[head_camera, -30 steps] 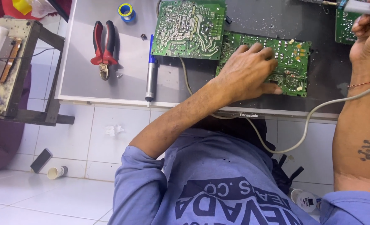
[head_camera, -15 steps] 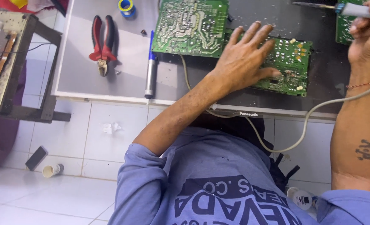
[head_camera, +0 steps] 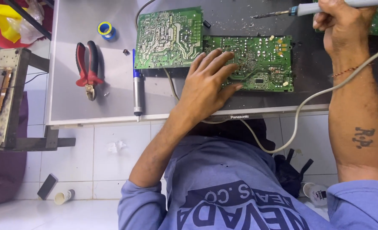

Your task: The person uses a soldering iron to work on a green circuit board placed on a table. They hold the board steady with one hand while applying the soldering iron with the other, moving between different points on the board throughout the video.

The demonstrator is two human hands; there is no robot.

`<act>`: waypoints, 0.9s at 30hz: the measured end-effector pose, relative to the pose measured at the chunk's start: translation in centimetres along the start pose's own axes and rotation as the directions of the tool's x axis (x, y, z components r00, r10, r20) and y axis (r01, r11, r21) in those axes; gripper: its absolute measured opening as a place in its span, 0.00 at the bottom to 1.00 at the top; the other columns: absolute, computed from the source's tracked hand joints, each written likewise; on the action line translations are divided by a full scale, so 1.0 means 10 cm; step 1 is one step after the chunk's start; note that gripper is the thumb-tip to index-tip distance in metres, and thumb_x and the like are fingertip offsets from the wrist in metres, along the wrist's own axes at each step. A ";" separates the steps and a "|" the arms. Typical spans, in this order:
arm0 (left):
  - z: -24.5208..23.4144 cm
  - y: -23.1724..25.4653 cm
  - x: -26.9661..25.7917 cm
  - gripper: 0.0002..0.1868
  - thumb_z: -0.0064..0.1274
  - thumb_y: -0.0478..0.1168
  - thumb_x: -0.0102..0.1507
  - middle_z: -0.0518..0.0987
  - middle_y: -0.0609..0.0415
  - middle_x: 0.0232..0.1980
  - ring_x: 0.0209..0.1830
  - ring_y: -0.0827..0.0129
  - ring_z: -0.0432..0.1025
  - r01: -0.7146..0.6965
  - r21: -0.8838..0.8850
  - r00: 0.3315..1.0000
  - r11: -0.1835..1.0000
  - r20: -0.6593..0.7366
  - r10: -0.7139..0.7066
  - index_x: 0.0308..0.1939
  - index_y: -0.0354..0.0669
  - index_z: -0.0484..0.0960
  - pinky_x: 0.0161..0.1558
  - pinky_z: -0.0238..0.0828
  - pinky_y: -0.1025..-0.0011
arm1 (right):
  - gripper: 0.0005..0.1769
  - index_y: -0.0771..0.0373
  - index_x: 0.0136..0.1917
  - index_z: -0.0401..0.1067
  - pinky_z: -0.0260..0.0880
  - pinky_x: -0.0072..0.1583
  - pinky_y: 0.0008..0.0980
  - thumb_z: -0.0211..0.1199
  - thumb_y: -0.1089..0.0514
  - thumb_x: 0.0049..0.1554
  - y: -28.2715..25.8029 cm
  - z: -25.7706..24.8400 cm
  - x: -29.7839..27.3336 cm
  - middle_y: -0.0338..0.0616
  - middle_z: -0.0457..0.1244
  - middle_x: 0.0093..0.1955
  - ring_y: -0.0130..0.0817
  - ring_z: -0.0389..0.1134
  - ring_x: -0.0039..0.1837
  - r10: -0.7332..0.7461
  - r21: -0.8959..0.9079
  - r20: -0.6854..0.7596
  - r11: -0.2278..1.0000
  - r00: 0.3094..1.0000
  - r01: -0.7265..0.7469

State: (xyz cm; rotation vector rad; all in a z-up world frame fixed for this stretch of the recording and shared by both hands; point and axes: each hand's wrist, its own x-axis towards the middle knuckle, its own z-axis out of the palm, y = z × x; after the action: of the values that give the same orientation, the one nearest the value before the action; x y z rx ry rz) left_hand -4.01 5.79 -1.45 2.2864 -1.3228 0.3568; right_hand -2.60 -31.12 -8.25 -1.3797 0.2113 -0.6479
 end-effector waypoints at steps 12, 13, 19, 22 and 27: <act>0.09 -0.07 -0.32 0.16 0.53 0.49 0.67 0.71 0.53 0.66 0.71 0.55 0.64 0.022 -0.139 0.977 0.990 -0.208 -0.051 0.53 0.45 0.79 0.72 0.56 0.51 | 0.06 0.54 0.55 0.62 0.63 0.41 0.21 0.59 0.59 0.70 0.24 -0.19 0.17 0.37 0.60 0.48 0.22 0.62 0.40 0.002 -0.137 0.126 0.990 0.992 0.015; 0.10 -0.07 -0.32 0.15 0.54 0.48 0.67 0.71 0.52 0.66 0.71 0.56 0.63 0.014 -0.162 0.973 0.987 -0.225 -0.050 0.52 0.45 0.80 0.73 0.56 0.52 | 0.06 0.55 0.58 0.63 0.63 0.43 0.22 0.58 0.55 0.73 0.30 -0.26 0.19 0.37 0.59 0.44 0.25 0.63 0.41 -0.004 -0.210 0.148 0.977 0.989 0.036; 0.13 -0.08 -0.33 0.15 0.54 0.48 0.67 0.70 0.52 0.67 0.73 0.56 0.61 0.001 -0.159 0.964 0.987 -0.261 -0.043 0.51 0.44 0.80 0.75 0.55 0.52 | 0.09 0.56 0.65 0.61 0.62 0.53 0.29 0.52 0.50 0.82 0.50 -0.52 0.28 0.40 0.56 0.47 0.31 0.60 0.48 -0.047 -0.334 0.283 0.931 0.958 0.144; 0.13 -0.07 -0.34 0.15 0.54 0.48 0.67 0.70 0.52 0.67 0.73 0.56 0.61 -0.006 -0.148 0.957 0.989 -0.287 -0.037 0.51 0.44 0.80 0.74 0.56 0.51 | 0.08 0.53 0.61 0.60 0.55 0.48 0.24 0.53 0.50 0.77 0.53 -0.48 0.34 0.36 0.54 0.42 0.26 0.57 0.43 0.003 -0.276 0.228 0.959 0.974 0.062; 0.09 -0.06 -0.34 0.16 0.54 0.49 0.67 0.67 0.50 0.69 0.73 0.54 0.63 -0.004 -0.123 0.941 0.992 -0.337 -0.038 0.55 0.45 0.78 0.74 0.59 0.52 | 0.14 0.50 0.70 0.64 0.63 0.60 0.24 0.53 0.43 0.79 1.02 -0.89 0.59 0.27 0.55 0.44 0.21 0.58 0.51 0.040 -0.258 0.257 0.966 0.965 0.028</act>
State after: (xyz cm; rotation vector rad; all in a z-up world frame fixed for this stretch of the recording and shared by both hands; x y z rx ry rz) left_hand -5.19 8.11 -3.90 2.0217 -1.1164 0.6166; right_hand 0.77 -41.26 -18.43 -1.7007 0.0905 -0.4365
